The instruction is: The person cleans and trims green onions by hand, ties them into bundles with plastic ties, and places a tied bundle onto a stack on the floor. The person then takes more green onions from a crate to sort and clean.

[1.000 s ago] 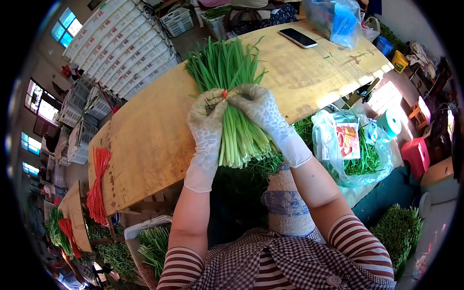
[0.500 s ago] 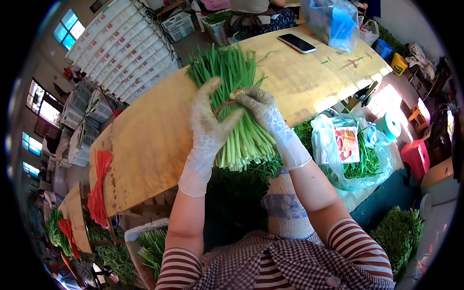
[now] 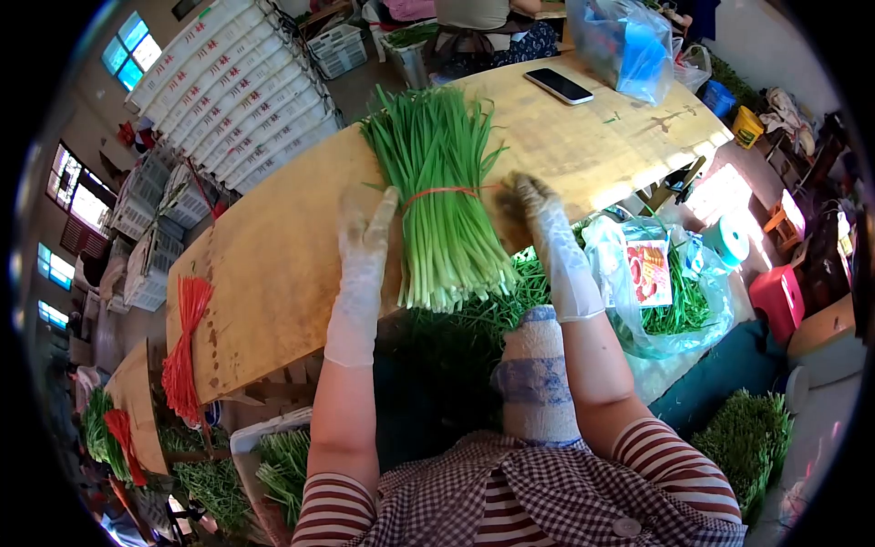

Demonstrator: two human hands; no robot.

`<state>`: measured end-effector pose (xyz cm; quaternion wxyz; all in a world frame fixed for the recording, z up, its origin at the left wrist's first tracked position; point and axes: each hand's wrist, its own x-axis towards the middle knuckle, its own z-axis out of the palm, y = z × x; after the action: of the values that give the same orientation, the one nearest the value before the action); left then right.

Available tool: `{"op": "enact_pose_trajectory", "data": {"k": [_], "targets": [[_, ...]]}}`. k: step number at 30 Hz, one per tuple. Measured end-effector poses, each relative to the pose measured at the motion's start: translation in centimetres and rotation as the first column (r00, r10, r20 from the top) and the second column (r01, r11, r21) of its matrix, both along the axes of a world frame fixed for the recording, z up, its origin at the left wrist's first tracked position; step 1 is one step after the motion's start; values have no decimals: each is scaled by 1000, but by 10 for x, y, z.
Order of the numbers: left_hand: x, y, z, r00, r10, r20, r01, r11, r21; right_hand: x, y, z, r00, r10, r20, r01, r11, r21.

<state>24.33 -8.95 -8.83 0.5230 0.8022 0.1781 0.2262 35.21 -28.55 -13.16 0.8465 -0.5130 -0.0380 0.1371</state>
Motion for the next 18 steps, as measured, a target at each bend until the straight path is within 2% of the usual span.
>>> {"op": "enact_pose_trajectory", "data": {"k": [1,2,3,4,5,6,7,8,9,10,11,12,13,14,15,16,17,18], "targets": [[-1,5,-8,997,8,-80,-10,1000,-25,-15,3,14,993,109,-54,-113,990,-80],[5,11,-34,992,-94,-90,98,994,38,-31,7,22,969,217,-118,-234,960,-156],[-16,-8,-15,986,-85,-140,79,996,-51,-52,11,13,960,272,63,-263,957,-126],[-37,-27,5,979,-76,-191,50,989,-138,-61,7,14,967,255,9,-245,940,-238],[-58,-46,24,968,-68,-241,14,975,-220,-78,-6,17,926,376,44,-377,926,22],[-80,-46,24,983,-92,-159,67,986,-154,-96,-21,20,871,479,111,-490,828,275],[-94,-42,10,978,-207,-35,172,884,-435,-104,-30,20,815,578,43,-569,784,249],[-108,-38,-9,955,-273,120,281,691,-666,-103,-46,-9,731,682,7,-621,662,420],[-120,-46,-20,978,-151,143,197,451,-871,-113,-51,-17,749,662,-31,-596,693,406],[-132,-52,-27,954,-169,249,296,384,-875,-128,-52,-25,766,639,-73,-566,724,395],[-139,-61,-37,954,-241,179,280,498,-821,-147,-37,-36,877,448,-174,-432,894,119],[-144,-68,-45,949,-295,107,272,603,-750,-158,-35,-44,873,486,-33,-485,874,41],[-150,-74,-42,963,-250,100,246,664,-706,-176,-25,-24,852,512,108,-511,859,-37],[-156,-75,-34,974,-204,95,216,726,-653,-194,-22,3,860,511,12,-510,860,-10],[-165,-71,-21,973,-200,118,229,737,-635,-194,-9,2,880,461,114,-440,882,-169],[-171,-61,-6,959,-185,213,279,734,-619,-187,2,16,849,504,161,-443,843,-306],[-174,-46,13,938,-173,302,328,731,-598,-183,14,35,796,451,404,-253,854,-454],[-176,-32,36,916,-164,366,362,732,-577,-184,30,64,754,430,496,-188,865,-465]]}}
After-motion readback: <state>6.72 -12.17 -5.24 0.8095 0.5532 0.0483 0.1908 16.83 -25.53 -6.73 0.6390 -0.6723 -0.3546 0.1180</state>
